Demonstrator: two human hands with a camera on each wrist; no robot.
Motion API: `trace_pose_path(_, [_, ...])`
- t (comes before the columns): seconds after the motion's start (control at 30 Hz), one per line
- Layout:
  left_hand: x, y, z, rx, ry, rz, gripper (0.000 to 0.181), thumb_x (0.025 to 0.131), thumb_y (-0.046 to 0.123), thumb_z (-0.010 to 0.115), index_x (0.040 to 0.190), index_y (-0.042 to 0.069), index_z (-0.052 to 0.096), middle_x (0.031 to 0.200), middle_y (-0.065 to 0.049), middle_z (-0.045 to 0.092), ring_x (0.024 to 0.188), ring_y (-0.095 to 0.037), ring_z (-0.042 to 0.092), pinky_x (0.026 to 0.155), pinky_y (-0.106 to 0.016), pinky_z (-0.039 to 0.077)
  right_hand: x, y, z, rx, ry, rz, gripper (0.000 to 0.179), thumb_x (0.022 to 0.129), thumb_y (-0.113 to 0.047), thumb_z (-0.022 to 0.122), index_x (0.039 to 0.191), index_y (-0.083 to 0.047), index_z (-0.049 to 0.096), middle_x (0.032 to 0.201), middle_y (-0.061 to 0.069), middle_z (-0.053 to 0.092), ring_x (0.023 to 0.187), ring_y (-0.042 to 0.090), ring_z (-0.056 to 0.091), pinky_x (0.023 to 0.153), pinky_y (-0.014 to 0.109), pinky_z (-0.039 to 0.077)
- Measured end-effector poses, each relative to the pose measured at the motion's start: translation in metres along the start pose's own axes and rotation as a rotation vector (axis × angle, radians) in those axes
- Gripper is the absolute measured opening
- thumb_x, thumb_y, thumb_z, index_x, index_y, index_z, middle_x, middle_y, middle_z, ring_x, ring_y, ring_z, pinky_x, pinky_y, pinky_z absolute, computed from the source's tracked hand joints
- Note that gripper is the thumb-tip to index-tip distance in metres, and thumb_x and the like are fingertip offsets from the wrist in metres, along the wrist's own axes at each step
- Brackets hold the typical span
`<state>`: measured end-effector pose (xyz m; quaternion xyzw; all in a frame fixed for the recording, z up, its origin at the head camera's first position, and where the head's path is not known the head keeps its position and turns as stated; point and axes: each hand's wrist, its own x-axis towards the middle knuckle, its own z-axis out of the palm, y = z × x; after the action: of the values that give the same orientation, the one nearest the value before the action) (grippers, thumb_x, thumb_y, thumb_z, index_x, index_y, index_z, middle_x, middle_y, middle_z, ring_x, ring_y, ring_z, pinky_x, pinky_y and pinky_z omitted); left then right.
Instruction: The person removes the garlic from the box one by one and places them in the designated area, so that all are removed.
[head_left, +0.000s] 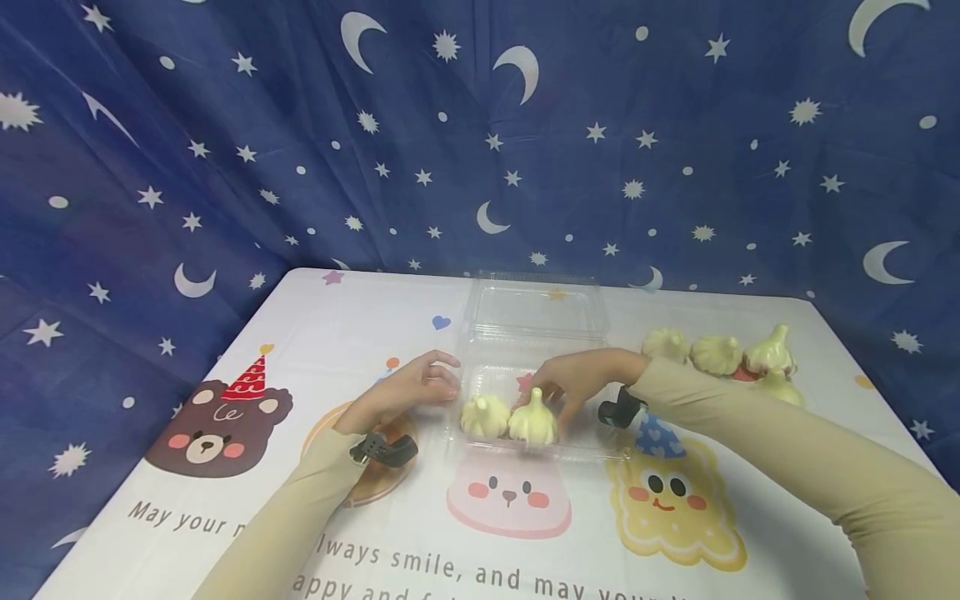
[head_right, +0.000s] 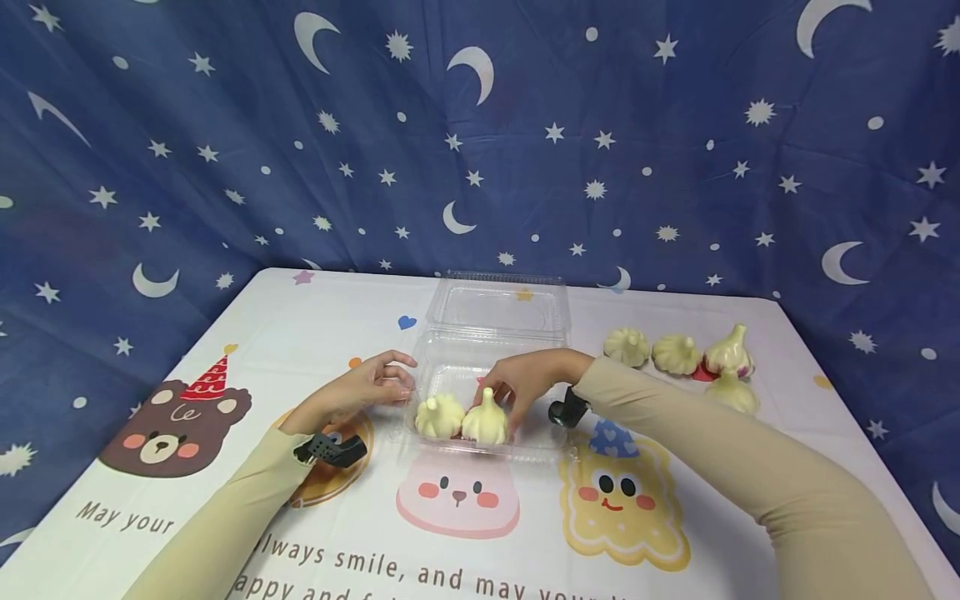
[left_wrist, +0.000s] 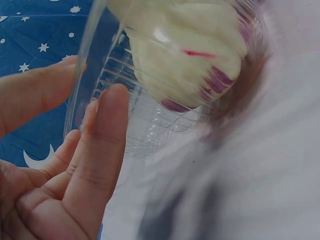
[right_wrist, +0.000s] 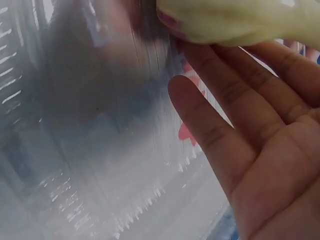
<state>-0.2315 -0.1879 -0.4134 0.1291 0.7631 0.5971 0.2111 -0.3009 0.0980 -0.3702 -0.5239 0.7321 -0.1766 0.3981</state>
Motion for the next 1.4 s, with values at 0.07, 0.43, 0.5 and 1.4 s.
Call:
trace_pose_path(0.07, [0.0,0.0,0.0,0.002,0.001,0.001,0.055,0.084,0.004,0.059,0.133,-0.004,0.035,0.096,0.001,0.059,0.087,-0.007,0.059,0.08,-0.023,0.049,0.001,-0.001,0.001,-0.015,0.0,-0.003,0.057,0.072,-0.011,0.079,0.125,-0.007,0.057,0.128,0.008,0.058,0.114,0.023,0.059,0.098,0.03,0.048])
trace_pose_path(0.43, [0.0,0.0,0.0,-0.017,0.005,-0.01,0.054,0.085,0.005,0.06,0.132,-0.004,0.035,0.099,-0.003,0.059,0.086,-0.007,0.06,0.08,-0.023,0.049,0.008,-0.001,0.002,0.011,0.02,0.022,0.058,0.07,-0.009,0.081,0.123,-0.011,0.06,0.128,0.003,0.059,0.121,0.02,0.054,0.099,0.029,0.046])
trace_pose_path(0.5, [0.001,0.0,0.0,-0.021,0.004,-0.015,0.055,0.085,0.005,0.06,0.132,-0.004,0.035,0.099,-0.003,0.059,0.085,-0.007,0.06,0.08,-0.023,0.049,0.008,0.0,0.003,0.013,0.024,0.023,0.058,0.069,-0.008,0.081,0.123,-0.012,0.06,0.128,0.002,0.059,0.122,0.02,0.053,0.1,0.03,0.045])
trace_pose_path(1.4, [0.001,-0.001,-0.001,-0.034,-0.02,0.007,0.057,0.085,0.006,0.059,0.133,-0.007,0.031,0.096,0.0,0.058,0.085,-0.008,0.061,0.081,-0.023,0.05,-0.032,-0.007,-0.019,0.015,0.211,0.02,0.046,0.068,-0.012,0.081,0.107,-0.012,0.056,0.11,0.003,0.059,0.111,0.022,0.058,0.099,0.038,0.047])
